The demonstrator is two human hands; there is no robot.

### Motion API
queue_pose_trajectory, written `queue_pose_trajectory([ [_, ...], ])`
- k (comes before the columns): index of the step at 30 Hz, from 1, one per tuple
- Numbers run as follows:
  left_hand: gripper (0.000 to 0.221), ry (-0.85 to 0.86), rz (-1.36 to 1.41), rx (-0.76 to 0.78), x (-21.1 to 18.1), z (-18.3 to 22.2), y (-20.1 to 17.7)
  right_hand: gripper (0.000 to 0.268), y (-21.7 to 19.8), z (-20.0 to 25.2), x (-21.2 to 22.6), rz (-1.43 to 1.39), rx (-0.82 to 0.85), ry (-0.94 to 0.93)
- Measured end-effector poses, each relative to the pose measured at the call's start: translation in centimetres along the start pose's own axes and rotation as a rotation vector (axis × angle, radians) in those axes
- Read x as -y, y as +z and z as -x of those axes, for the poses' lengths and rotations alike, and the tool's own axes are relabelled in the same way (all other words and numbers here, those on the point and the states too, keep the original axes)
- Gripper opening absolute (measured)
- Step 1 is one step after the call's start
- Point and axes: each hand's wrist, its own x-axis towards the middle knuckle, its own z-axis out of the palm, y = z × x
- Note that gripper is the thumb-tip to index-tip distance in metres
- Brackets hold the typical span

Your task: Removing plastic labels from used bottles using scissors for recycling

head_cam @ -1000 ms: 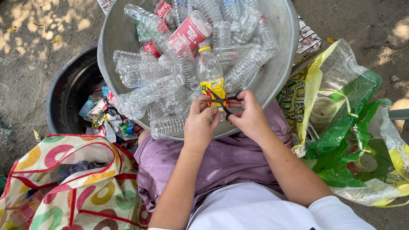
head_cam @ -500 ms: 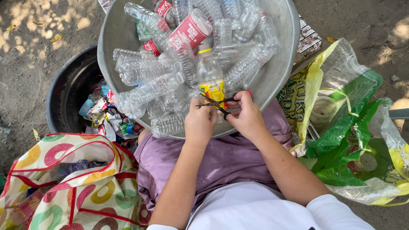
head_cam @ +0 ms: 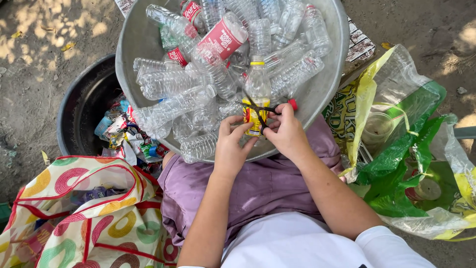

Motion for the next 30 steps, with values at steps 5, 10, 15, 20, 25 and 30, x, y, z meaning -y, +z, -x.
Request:
queue_pose_trajectory([
  [5,0.026,0.086,-0.009,-0.046,1.2,0.5,0.8,0.057,0.2,-0.6,0.2,-0.065,-0.014,0.019],
  [10,0.014,0.187,-0.089,-0.077,1.3,0.7,1.2,0.059,0.4,-1.0,0.6,-0.065,0.0,0.016],
  [15,0.016,0.292,-0.354,-0.12,-0.4,0.4,1.0,0.06,0.1,-0.7,1.5,-0.077,0.046,0.066],
  [20,0.018,0.211,-0.324,-0.226,0.5,0.7,2.4,0.073,0.4,-0.9,1.1,0.045,0.111,0.034],
  [25,0.019,0.08,-0.228,-0.208,-0.2,0.4,1.8,0.071,0.7,-1.4,0.4,0.029,0.099,0.056],
  [30,0.044,-0.19,0.424,-0.12,1.0,0.4,2.3,0.067,0.9,-1.6,-0.9,-0.143,-0.018,0.032],
])
